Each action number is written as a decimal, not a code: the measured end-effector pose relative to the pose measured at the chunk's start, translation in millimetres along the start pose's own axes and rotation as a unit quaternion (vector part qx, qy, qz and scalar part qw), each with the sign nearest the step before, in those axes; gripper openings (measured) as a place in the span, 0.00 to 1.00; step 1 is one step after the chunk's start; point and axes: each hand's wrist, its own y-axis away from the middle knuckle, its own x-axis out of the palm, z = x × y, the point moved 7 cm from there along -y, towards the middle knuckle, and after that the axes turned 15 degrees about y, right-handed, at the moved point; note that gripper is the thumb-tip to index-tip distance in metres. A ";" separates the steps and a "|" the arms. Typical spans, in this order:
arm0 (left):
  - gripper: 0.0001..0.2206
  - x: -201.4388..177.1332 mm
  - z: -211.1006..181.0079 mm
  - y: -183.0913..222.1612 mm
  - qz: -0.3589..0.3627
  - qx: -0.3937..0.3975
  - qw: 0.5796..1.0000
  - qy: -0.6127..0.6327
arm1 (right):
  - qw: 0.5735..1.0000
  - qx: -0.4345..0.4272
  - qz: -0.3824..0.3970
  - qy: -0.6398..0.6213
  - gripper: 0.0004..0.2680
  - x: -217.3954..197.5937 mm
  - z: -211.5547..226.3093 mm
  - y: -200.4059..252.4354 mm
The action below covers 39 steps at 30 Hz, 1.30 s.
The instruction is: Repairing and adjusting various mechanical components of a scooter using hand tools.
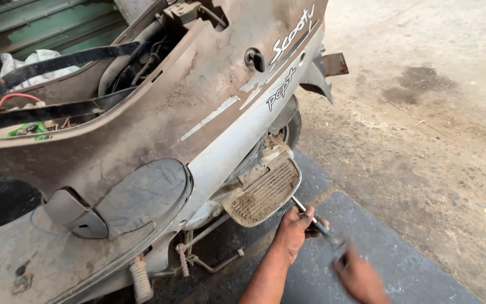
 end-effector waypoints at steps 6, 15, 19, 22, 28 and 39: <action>0.06 -19.2 -0.9 -3.8 -0.003 0.024 1.000 0.008 | 0.971 -0.191 -0.072 -0.122 0.16 -9.0 20.1 24.3; 0.05 -21.3 5.3 -15.5 0.006 0.051 0.997 0.056 | 0.992 -0.111 0.065 0.008 0.20 -20.0 49.2 36.1; 0.06 -27.6 8.8 -18.6 -0.009 0.054 0.998 0.029 | 0.948 -0.212 -0.236 0.011 0.14 -87.5 72.3 43.6; 0.06 -28.6 6.0 -13.6 -0.015 0.053 0.998 0.029 | 0.897 -0.170 -0.375 0.160 0.19 -111.1 107.3 63.9; 0.07 -20.8 -8.5 2.3 0.029 0.049 0.993 0.101 | 0.968 -0.005 0.132 -0.212 0.20 -13.0 63.1 39.0; 0.08 -29.9 6.8 -11.7 0.021 0.081 0.995 0.062 | 0.946 0.103 0.018 -0.306 0.21 -36.4 50.4 27.2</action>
